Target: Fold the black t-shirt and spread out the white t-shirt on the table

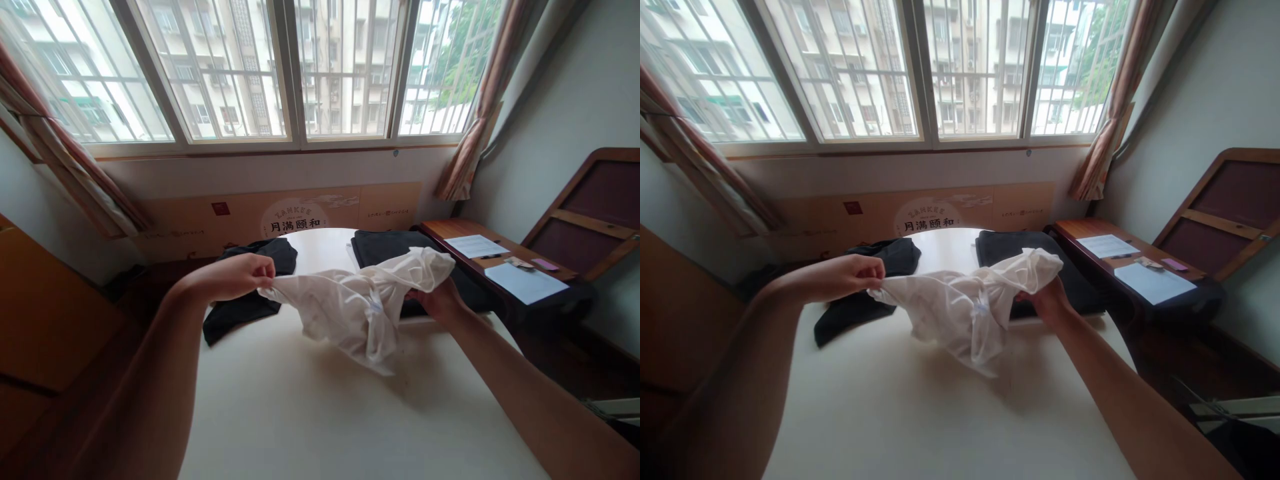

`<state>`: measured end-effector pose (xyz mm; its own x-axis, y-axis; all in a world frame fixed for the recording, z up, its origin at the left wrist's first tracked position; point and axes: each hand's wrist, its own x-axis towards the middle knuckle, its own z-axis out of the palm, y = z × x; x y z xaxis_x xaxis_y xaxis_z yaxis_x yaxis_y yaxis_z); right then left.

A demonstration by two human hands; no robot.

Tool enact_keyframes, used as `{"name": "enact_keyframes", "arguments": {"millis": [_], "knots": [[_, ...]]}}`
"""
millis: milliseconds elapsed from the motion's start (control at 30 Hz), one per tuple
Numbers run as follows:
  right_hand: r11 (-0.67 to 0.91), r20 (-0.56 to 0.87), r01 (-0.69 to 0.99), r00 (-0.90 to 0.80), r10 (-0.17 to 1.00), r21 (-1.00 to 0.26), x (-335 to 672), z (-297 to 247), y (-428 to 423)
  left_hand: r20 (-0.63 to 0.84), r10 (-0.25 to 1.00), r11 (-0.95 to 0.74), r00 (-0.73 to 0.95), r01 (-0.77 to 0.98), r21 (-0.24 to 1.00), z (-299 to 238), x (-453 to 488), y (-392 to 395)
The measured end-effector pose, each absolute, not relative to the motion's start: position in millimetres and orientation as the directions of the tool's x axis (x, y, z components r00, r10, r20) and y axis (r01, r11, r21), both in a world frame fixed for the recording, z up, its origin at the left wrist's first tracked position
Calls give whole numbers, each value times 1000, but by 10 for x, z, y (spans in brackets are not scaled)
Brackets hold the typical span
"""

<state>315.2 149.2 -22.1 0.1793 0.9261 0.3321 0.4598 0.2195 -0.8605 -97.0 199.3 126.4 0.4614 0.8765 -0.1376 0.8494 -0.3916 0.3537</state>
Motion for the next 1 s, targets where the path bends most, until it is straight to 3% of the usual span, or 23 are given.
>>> {"name": "enact_keyframes", "arguments": {"millis": [133,200,267,300,367,433,500,600,700,867,1000], "knots": [[147,152,41,340,928,-988,3239,-244,1657,-19,990,-133,139,973,190,1308,-1310,2127],[138,94,-94,370,924,-986,3247,-244,1685,108,993,41,-51,995,95,1258,-1290,2165],[178,89,-163,444,891,-970,3237,-232,1664,200,975,86,-99,993,76,1184,-1154,2168],[230,142,-115,507,850,-966,3228,-220,1638,202,978,21,-41,995,97,1136,-1054,2160],[340,394,206,580,712,-918,3197,-185,1561,159,968,-219,192,959,177,1003,-825,2140],[384,692,612,409,595,-691,3130,-149,1466,126,903,-430,412,871,237,825,-600,2138],[455,791,772,99,604,-444,2999,-137,1368,116,861,-507,495,824,252,626,-426,2174],[607,694,728,-258,672,-318,2674,-202,1236,93,881,-469,463,834,289,387,-320,2283],[644,537,695,-427,728,-321,2318,-330,1146,26,884,-442,467,815,376,311,-376,2372],[574,449,701,-389,805,-423,2096,-425,1115,-166,786,-419,596,711,564,510,-542,2303],[509,389,524,-329,861,-683,2205,-313,1093,-349,691,-412,633,742,529,769,-565,2117]]}}
